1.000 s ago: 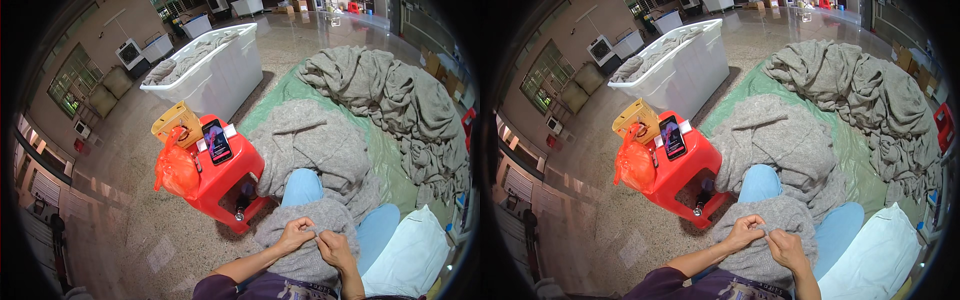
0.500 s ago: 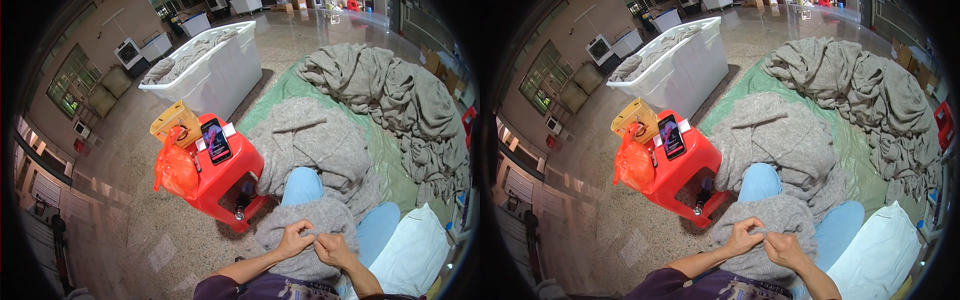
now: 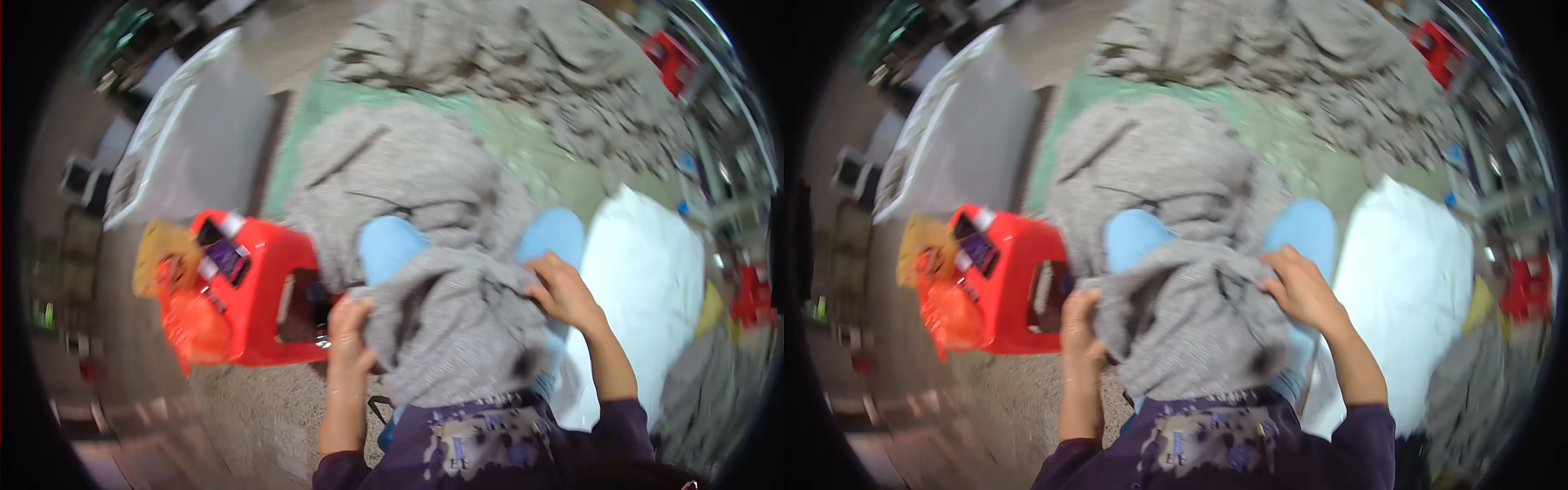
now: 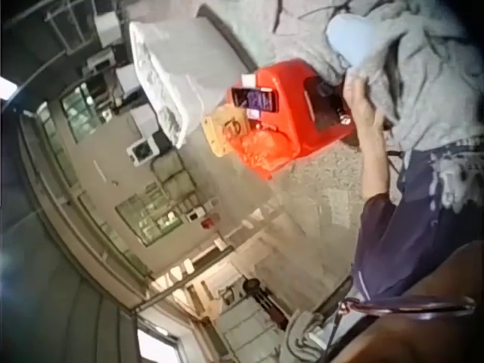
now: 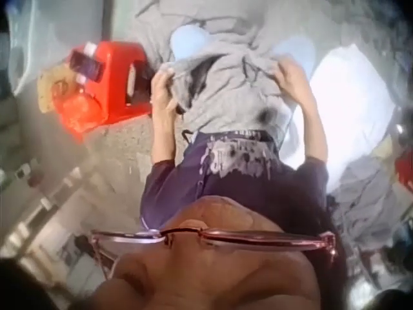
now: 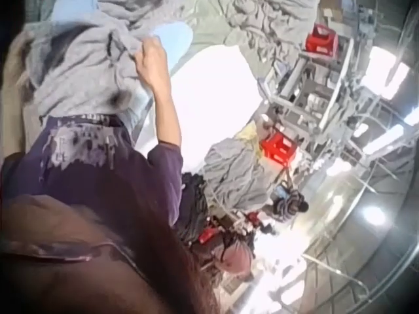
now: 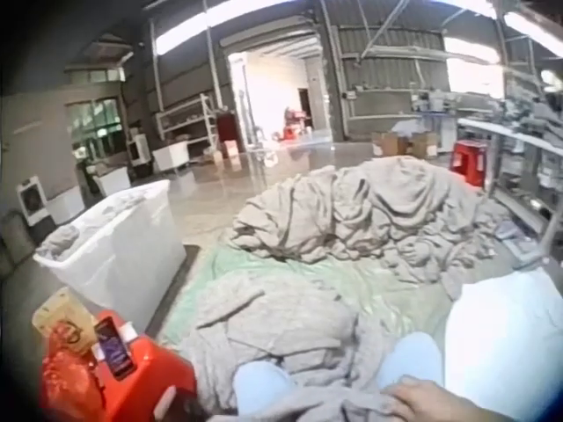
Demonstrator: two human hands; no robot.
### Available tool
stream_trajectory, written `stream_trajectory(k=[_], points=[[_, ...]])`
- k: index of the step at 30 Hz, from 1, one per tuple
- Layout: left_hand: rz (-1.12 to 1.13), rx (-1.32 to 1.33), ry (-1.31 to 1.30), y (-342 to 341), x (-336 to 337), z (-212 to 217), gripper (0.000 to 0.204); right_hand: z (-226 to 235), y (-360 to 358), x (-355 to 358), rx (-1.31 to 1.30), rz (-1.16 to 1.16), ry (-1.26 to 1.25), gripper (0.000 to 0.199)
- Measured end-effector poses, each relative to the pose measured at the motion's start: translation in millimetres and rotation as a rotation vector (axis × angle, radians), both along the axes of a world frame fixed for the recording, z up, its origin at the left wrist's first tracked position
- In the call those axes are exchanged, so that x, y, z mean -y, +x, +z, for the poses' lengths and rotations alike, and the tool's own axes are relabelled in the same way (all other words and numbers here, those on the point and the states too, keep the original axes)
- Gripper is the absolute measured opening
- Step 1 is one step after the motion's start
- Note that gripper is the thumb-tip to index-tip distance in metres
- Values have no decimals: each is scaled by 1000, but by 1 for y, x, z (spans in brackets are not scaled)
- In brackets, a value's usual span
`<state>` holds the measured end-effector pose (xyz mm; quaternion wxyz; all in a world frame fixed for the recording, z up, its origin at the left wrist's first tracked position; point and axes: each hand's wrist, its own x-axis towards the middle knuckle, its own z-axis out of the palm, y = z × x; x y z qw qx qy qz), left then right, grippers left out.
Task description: Inspecting and picking through large pieces of grey fabric on a factory floor.
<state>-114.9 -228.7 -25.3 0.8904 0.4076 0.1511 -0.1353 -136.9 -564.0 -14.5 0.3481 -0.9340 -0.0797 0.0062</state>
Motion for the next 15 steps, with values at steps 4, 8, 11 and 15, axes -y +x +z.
stream_trajectory(k=[4, 8, 11, 15], points=[[36, -9, 74, -3, 10, 17, 25, -1, -18, 21, -65, -145, -93, 19], [-7, -77, -5, -1, 20, 21, 27, 11, -26, 15, 125, -80, 60, 27], [-131, -14, -15, -3, 30, 15, 31, 23, -31, -9, 215, 121, 8, 39], [-158, 1, 220, -4, 45, 6, 21, 41, -57, -58, 269, 619, 241, 37]])
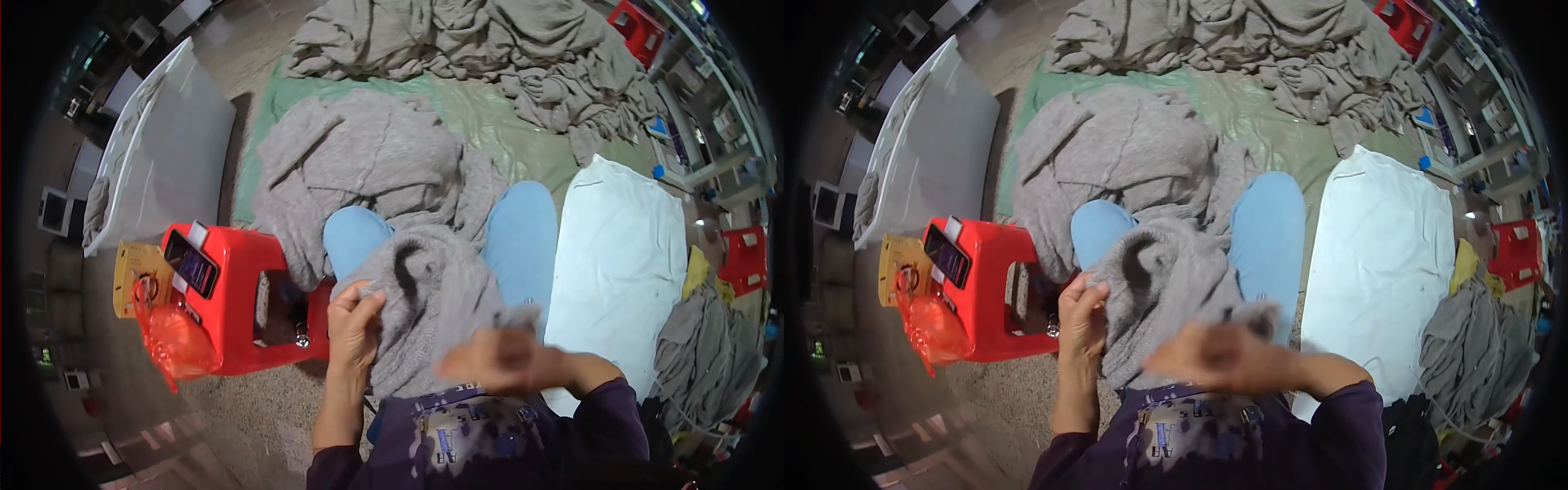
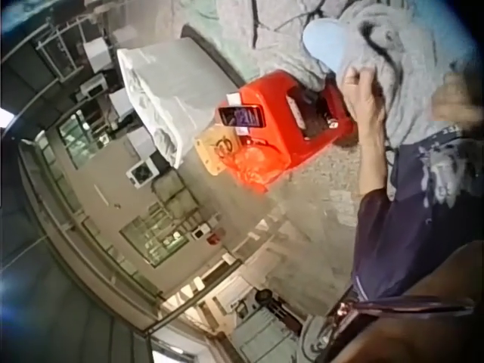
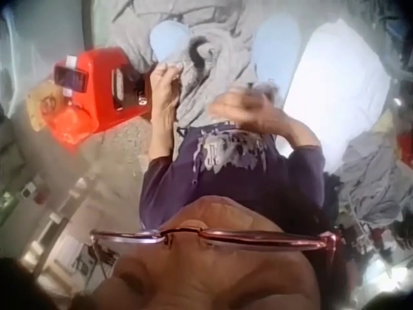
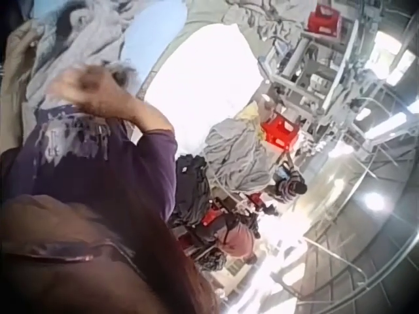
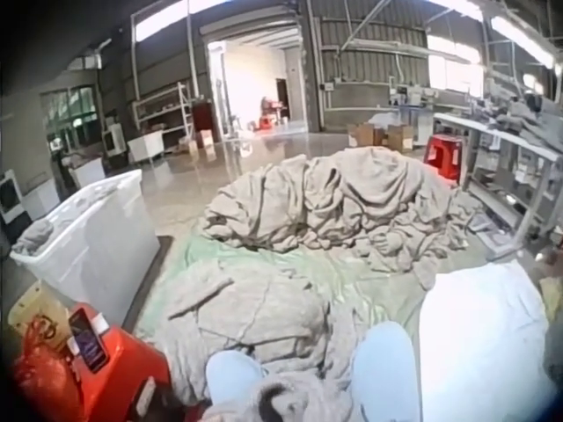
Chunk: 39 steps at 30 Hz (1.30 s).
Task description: Inspecting and picking through large pieces of grey fabric on a factory floor.
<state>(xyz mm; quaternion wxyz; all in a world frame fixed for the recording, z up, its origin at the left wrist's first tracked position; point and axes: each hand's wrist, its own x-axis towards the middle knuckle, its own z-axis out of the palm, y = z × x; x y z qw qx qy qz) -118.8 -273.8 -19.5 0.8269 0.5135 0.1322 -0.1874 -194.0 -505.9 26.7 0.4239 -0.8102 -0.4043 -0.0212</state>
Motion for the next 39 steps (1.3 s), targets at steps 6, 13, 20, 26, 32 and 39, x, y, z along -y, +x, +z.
stream_trajectory(k=[6, 13, 20, 26, 32, 39], points=[[-12, 54, 50, -10, 3, 4, 10, -14, 19, -48, 201, 40, 168, 26], [-69, 149, 92, -12, -1, 4, 13, -38, 48, -54, 386, -350, 161, 27], [-53, 218, 203, -19, -3, -2, 16, -40, 49, -56, 194, -406, 151, 19], [-145, 384, 344, -23, -5, -3, 17, -23, 68, -34, -542, -203, 144, 26], [-243, 224, 202, -18, -5, -4, 15, -11, 82, -35, -414, -136, -82, 25], [-225, 225, 309, -19, -6, -17, 13, -23, 75, -51, -379, -201, -143, 19]])
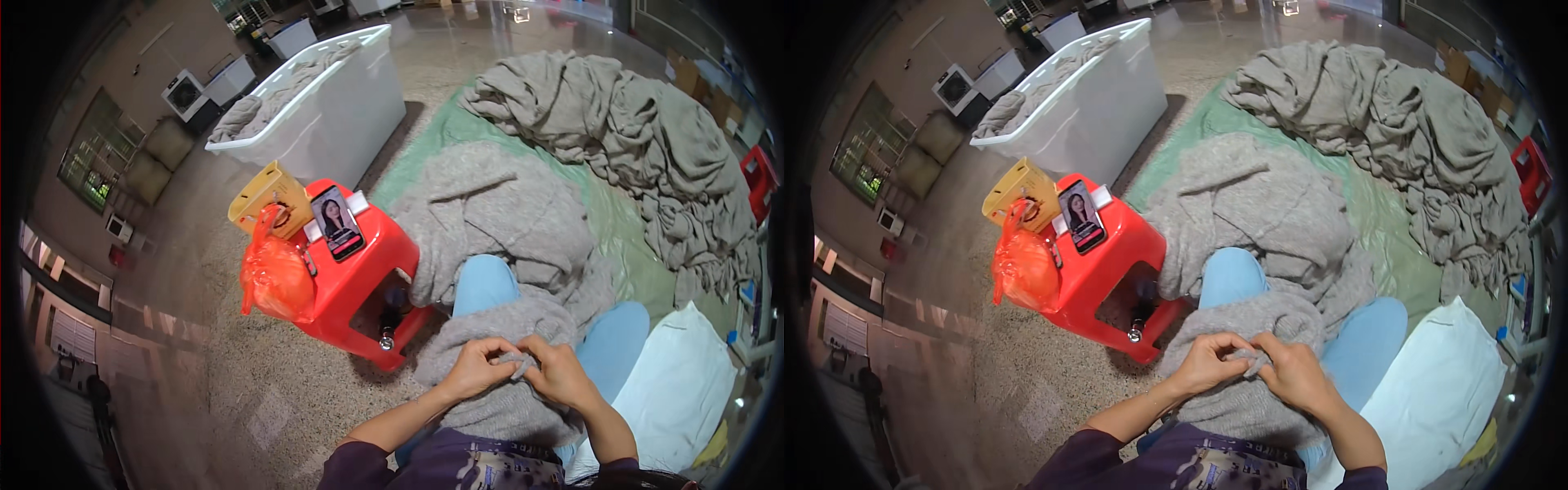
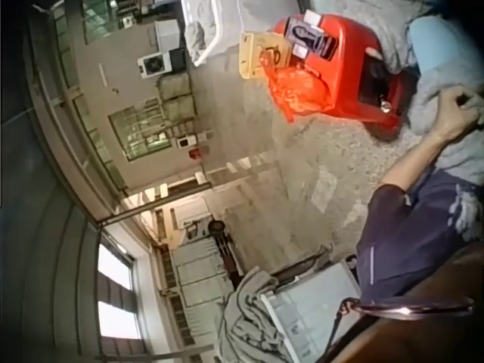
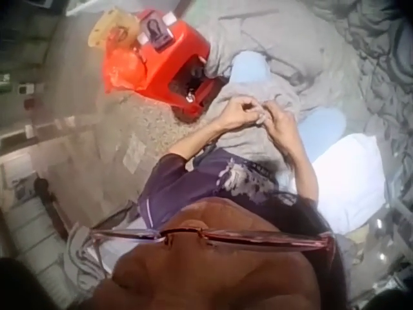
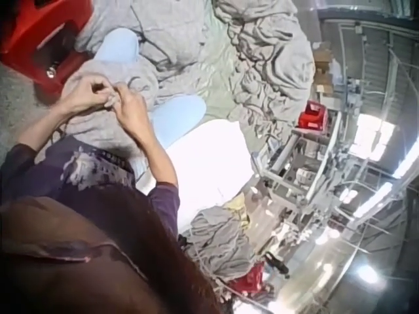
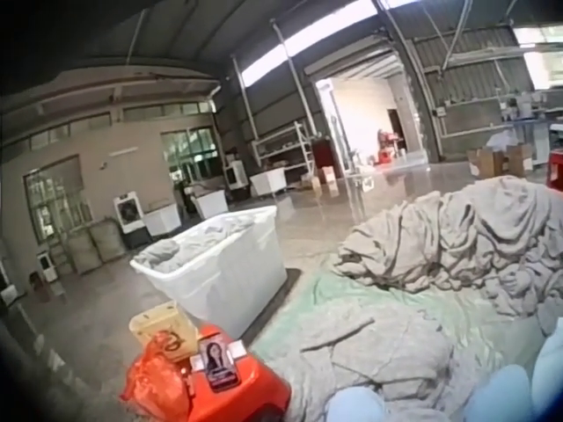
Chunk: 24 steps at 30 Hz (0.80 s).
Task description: Inspecting and picking through large pieces of grey fabric on a factory floor.
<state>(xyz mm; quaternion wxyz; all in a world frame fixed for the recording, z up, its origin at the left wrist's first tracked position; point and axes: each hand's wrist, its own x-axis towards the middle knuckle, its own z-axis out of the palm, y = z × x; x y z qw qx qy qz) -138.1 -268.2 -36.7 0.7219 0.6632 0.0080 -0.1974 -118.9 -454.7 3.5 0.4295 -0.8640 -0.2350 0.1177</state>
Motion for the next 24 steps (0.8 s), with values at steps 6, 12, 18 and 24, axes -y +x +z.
stream_trajectory(k=[6, 12, 18, 24], points=[[-7, 107, 65, -1, -6, -6, 15, -5, 3, 1, 44, 82, -113, 17], [-17, 67, -70, -1, -16, -10, 16, -7, 3, 0, 195, 174, -3, 11], [81, 160, -167, -2, -13, -4, 14, -14, -2, -15, 383, 127, 80, 7], [327, 722, 342, -21, 3, 5, 11, -26, -15, -29, 263, -169, 211, 7]])
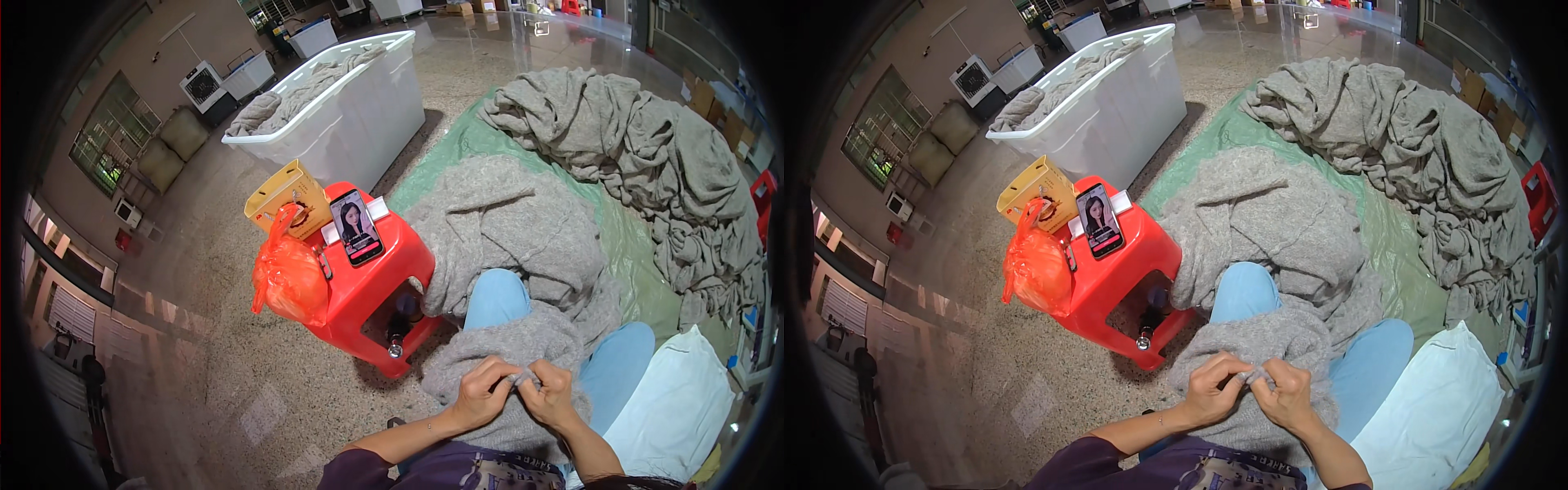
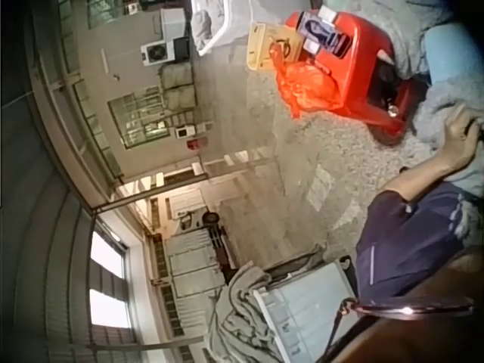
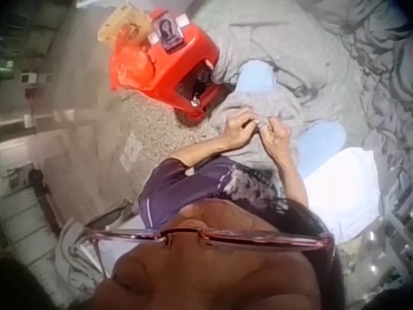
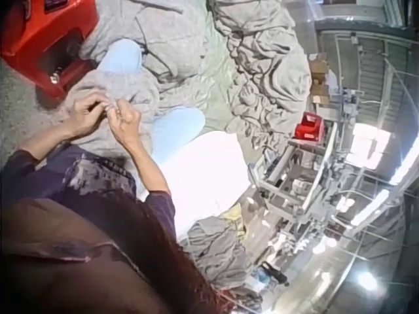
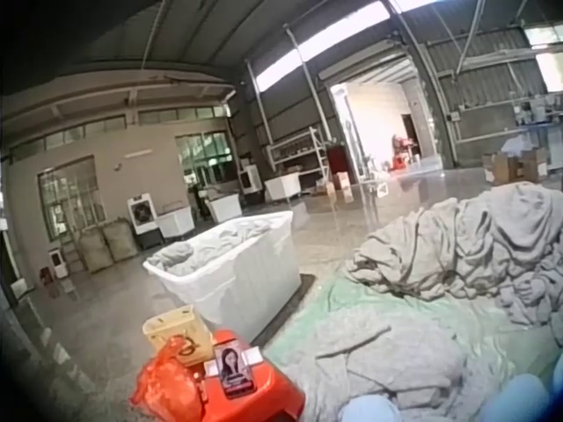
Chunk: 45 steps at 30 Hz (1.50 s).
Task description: Inspecting and picking through large pieces of grey fabric on a factory floor.
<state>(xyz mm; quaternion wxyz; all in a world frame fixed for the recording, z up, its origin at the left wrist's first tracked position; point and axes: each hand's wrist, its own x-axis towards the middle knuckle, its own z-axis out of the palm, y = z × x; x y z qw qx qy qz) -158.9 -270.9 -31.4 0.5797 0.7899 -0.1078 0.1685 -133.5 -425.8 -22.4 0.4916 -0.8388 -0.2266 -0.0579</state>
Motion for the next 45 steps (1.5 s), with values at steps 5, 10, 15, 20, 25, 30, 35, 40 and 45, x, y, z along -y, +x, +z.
stream_trajectory(k=[5, 10, 15, 20, 25, 30, 35, 40, 45], points=[[-93, -779, -713, 15, -14, -3, 18, -5, -4, 1, 105, -77, 15, 13], [-554, -906, -626, 30, -40, -11, 19, -14, -13, 3, 113, -51, 47, 19], [-614, -1060, -670, 26, -42, -15, 13, -29, -17, -1, 161, 2, 31, 17], [-589, -802, -411, 12, -39, -13, 7, -38, -15, -4, 128, 17, 122, 17], [-188, -177, 219, 37, -53, 1, 8, -48, -16, -8, 70, 84, 101, 20], [719, 333, -5, 128, -157, 31, 15, -60, -15, -6, 31, 22, 138, 18], [1055, 434, 213, 181, -262, 21, 26, -65, -14, -6, 12, -23, 150, 17], [982, 174, 328, 187, -287, 2, 66, -65, -11, -9, -24, -9, 137, 19], [1039, 66, 331, 191, -286, 4, 75, -66, -10, -10, -14, -23, 140, 20]])
